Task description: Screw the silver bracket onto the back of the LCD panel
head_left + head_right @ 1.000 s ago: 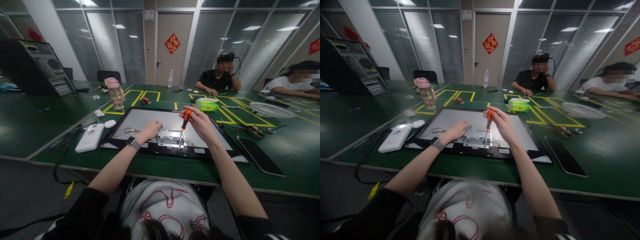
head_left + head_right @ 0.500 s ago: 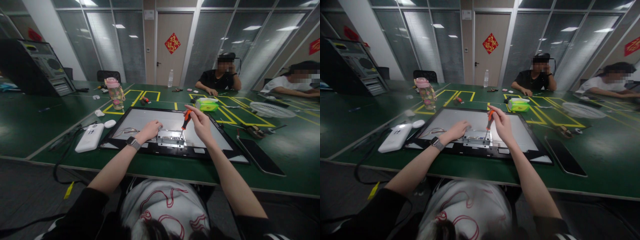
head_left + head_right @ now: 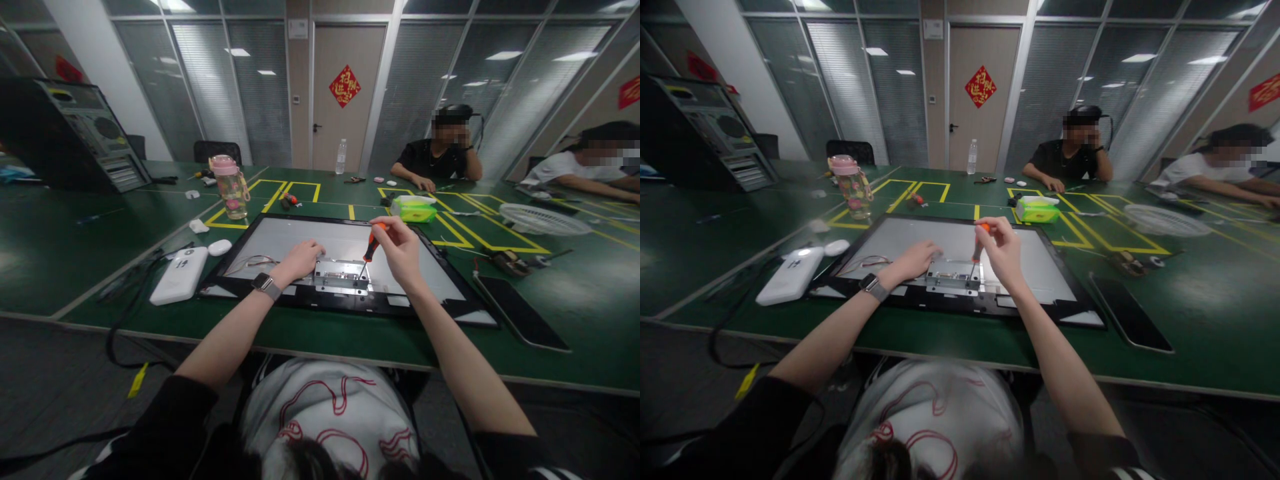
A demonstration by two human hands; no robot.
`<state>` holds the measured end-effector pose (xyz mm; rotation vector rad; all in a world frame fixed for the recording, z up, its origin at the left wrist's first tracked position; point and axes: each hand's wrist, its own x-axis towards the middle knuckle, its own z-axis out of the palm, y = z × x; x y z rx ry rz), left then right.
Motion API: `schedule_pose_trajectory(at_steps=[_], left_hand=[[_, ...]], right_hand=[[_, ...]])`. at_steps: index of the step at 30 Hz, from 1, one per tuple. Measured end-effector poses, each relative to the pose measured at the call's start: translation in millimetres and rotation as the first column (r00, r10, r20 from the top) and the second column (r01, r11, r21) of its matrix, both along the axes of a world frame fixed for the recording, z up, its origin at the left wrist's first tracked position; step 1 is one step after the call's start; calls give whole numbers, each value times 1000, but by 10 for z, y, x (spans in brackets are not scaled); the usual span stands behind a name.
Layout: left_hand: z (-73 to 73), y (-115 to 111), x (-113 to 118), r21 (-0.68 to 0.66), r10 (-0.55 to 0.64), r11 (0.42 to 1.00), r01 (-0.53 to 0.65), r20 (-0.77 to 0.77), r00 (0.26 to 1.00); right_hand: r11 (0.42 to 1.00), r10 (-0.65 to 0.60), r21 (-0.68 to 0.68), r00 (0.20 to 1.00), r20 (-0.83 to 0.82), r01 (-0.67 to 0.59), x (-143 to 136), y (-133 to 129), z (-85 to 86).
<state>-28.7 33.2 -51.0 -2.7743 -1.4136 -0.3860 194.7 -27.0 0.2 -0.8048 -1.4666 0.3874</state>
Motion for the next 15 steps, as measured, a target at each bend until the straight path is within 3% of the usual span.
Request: schedule_pose_trajectory(at_steps=[3, 11, 15], left_hand=[[2, -5, -1, -3, -6, 1000, 6, 9, 1000], [23, -16, 3, -8, -6, 1000, 6, 19, 1000], [20, -16, 0, -4, -4, 1000, 5, 14, 1000]], right_hand=[[999, 25, -27, 993, -112, -29, 4, 37, -29], [925, 309, -146, 918, -248, -350, -12, 54, 1], [918, 329, -144, 911, -248, -371, -16, 29, 19]])
